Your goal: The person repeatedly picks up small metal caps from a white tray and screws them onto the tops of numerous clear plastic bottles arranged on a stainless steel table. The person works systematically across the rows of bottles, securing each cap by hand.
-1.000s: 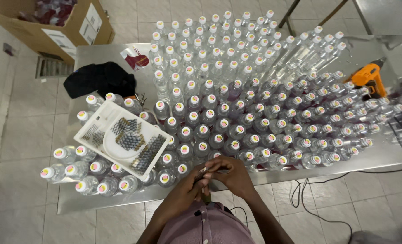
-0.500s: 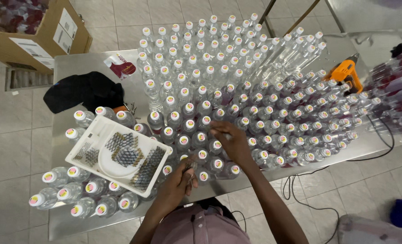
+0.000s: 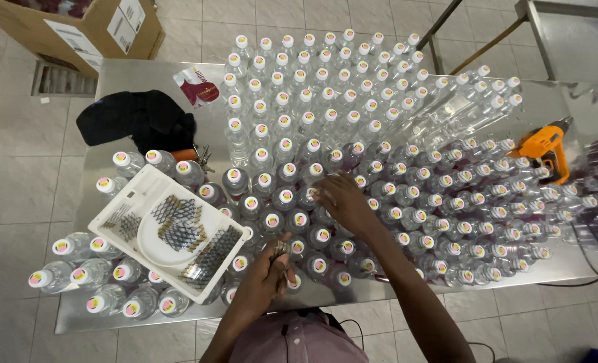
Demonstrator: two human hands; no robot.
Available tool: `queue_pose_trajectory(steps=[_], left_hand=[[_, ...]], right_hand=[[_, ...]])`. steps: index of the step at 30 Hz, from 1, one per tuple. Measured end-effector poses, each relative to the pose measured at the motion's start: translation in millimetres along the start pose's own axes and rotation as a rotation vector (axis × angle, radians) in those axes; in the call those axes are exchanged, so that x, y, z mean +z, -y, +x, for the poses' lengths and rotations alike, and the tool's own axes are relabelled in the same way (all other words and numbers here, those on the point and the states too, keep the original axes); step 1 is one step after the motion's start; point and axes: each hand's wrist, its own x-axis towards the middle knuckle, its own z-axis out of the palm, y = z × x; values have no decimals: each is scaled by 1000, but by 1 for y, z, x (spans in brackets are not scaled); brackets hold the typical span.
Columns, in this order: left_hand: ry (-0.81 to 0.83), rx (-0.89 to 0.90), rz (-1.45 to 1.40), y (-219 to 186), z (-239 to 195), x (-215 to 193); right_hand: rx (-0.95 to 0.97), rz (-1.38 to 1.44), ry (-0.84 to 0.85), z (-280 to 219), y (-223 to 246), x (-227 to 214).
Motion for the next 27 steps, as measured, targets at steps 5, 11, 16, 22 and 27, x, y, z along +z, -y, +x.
queue_pose_trajectory(steps=[5, 11, 16, 22, 27], left_hand=[[-22, -45, 15, -10, 6, 11], [-70, -35, -37, 4, 12, 17], [-150, -137, -96, -15, 10, 29], [-187, -123, 62, -33, 8, 38], [-121, -78, 253, -28, 7, 41]], right_hand=[[-113, -85, 11, -2, -24, 16], [-90, -157, 172, 5, -11, 2], [-16, -212, 284, 4, 9, -7], [345, 526, 285, -10, 99, -66], [578, 829, 329, -24, 98, -57]])
